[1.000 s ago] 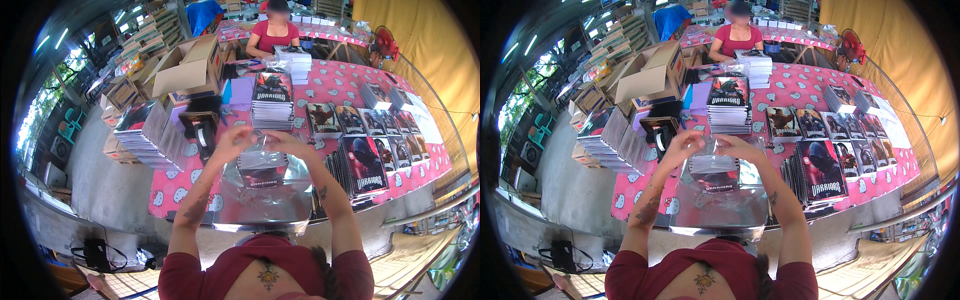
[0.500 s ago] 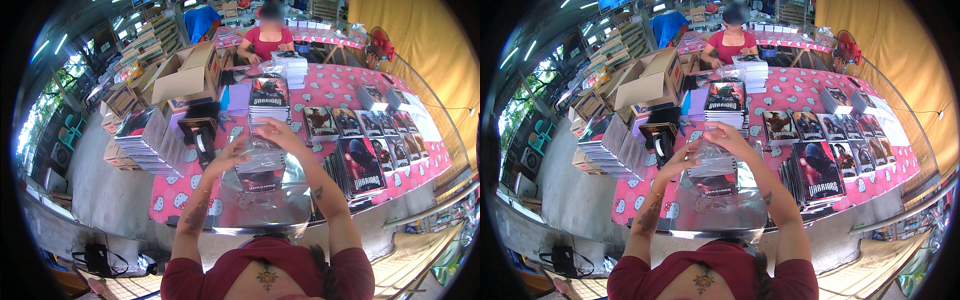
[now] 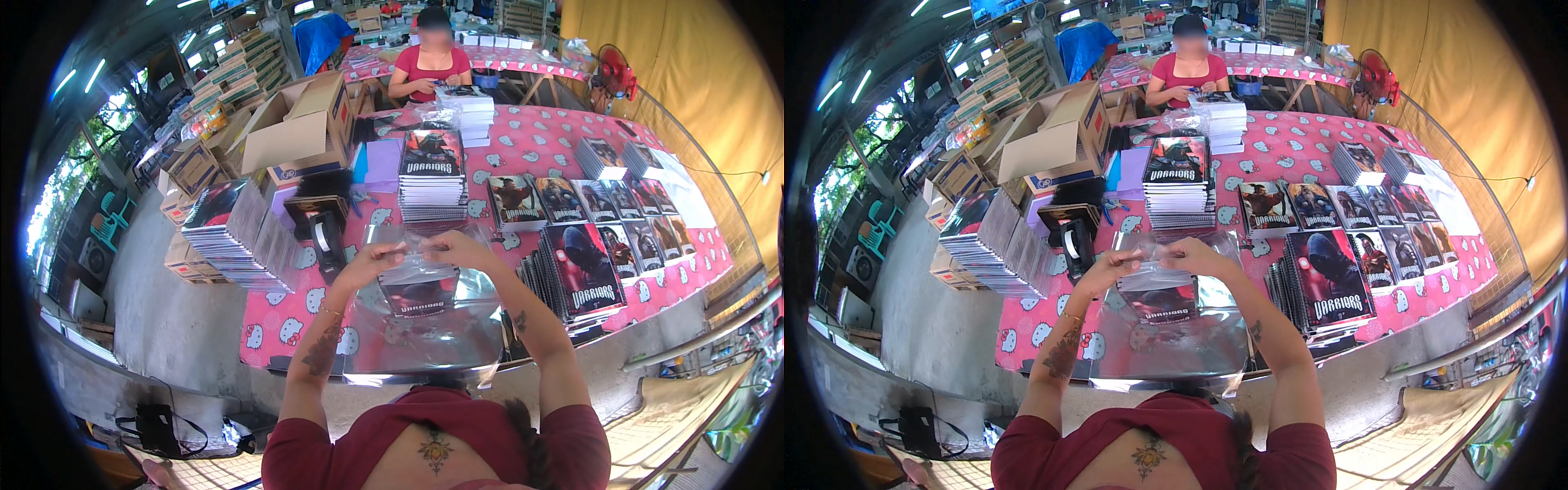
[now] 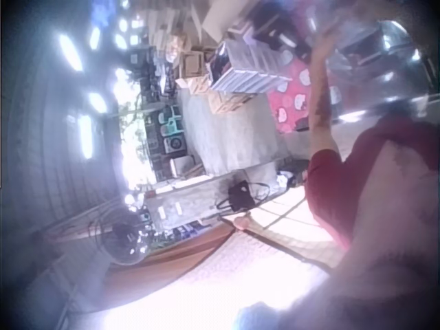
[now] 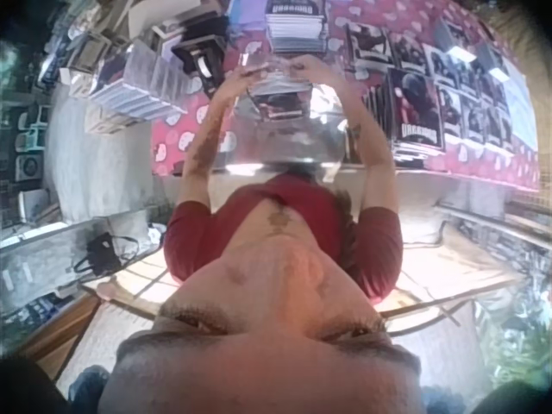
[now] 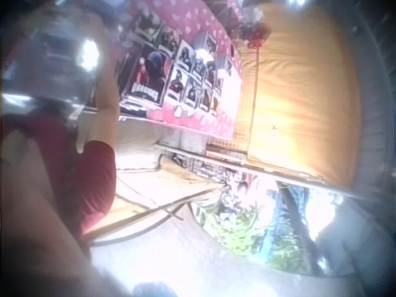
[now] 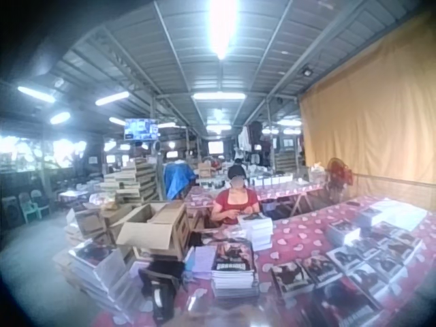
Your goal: The person places stacks of notebooks into plastic bags, seals them with tape, and stacks the packaged notebooks on a table.
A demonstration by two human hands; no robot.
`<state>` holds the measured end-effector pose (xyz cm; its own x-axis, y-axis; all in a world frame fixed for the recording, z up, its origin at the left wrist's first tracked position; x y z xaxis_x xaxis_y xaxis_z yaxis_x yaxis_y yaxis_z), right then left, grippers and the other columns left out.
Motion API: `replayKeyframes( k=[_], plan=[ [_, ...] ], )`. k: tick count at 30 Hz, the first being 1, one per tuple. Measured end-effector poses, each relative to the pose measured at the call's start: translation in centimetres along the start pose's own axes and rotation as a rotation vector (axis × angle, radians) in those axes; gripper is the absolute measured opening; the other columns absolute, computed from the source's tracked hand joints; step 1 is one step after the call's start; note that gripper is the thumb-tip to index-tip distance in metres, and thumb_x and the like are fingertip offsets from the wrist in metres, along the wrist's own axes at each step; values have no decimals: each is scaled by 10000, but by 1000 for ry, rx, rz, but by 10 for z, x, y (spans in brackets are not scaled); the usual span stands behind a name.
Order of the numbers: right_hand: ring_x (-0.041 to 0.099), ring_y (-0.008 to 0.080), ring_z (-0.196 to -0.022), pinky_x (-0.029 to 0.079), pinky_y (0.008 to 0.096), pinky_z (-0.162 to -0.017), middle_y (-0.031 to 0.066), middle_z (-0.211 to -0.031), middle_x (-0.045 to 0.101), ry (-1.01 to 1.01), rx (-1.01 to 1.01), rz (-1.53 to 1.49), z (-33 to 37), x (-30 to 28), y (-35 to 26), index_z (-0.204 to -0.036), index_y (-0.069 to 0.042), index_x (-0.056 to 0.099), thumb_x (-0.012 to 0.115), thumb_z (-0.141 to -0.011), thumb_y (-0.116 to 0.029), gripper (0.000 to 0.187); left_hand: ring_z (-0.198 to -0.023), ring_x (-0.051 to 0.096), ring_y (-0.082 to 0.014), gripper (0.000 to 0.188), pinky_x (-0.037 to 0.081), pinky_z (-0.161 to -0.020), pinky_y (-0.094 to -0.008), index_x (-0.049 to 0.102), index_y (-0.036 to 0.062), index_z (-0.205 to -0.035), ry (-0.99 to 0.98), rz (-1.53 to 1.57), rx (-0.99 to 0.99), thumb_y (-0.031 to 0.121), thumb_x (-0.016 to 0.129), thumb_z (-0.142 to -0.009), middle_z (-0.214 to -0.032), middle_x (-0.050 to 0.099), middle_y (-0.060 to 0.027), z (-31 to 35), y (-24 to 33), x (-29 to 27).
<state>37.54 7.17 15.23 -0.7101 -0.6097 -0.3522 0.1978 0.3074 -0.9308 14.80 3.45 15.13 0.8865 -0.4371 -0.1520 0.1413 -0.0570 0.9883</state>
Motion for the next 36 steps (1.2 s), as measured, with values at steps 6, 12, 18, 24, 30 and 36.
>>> replayKeyframes(
  k=[6,12,18,24,30,36],
  plan=[
    [544,239,-1249,371,397,-1096,126,-1371,570,-85,-112,272,17,2,-10,-1440,-88,471,698,-902,-329,631,-1066,586,-130,450,452,-953,-306,632,0,-1268,-10,-235,73,278,700,-920,-1159,682,-86,15,7,-4],
    [488,363,-1289,330,500,-1139,137,-1346,567,150,-265,609,54,25,-40,-1364,-109,539,747,-809,-263,612,-1267,542,-332,565,399,-1089,-430,553,25,-1338,90,-931,452,210,738,-837,-1345,570,-207,51,37,25],
    [599,304,-1028,482,416,-864,83,-1033,651,196,-284,619,50,34,-42,-975,-77,673,725,-800,-145,195,-937,645,-307,323,504,-806,-437,683,66,-1135,157,-967,496,142,720,-823,-1062,664,-162,53,34,31],
    [645,316,-905,500,406,-768,96,-964,674,169,-93,842,23,25,-55,-910,-62,641,770,-767,-242,263,-769,620,-296,374,493,-678,-393,644,34,-1099,230,-935,323,155,776,-770,-780,636,-91,29,41,30],
    [671,240,-888,517,371,-758,89,-986,696,58,25,338,0,-8,-7,-1042,-45,665,825,-745,-318,434,-850,639,-254,611,490,-744,-374,550,37,-1252,254,-971,229,272,821,-758,-968,670,-97,5,30,13],
    [630,112,-858,502,271,-754,54,-929,685,-1,117,-123,0,-6,18,-1127,-10,660,803,-808,-234,416,-866,607,-127,437,468,-744,-276,649,-13,-1124,-202,-102,-138,284,782,-832,-952,667,-36,-44,-21,-14]
  ],
)
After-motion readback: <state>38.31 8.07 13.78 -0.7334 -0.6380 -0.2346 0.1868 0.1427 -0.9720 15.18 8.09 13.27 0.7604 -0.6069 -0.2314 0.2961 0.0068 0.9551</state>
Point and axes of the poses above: each hand's wrist, its own z-axis away from the middle knuckle, its own x-axis out of the palm, y = z × x, the point moved 3 cm from there along -z, towards the middle knuckle
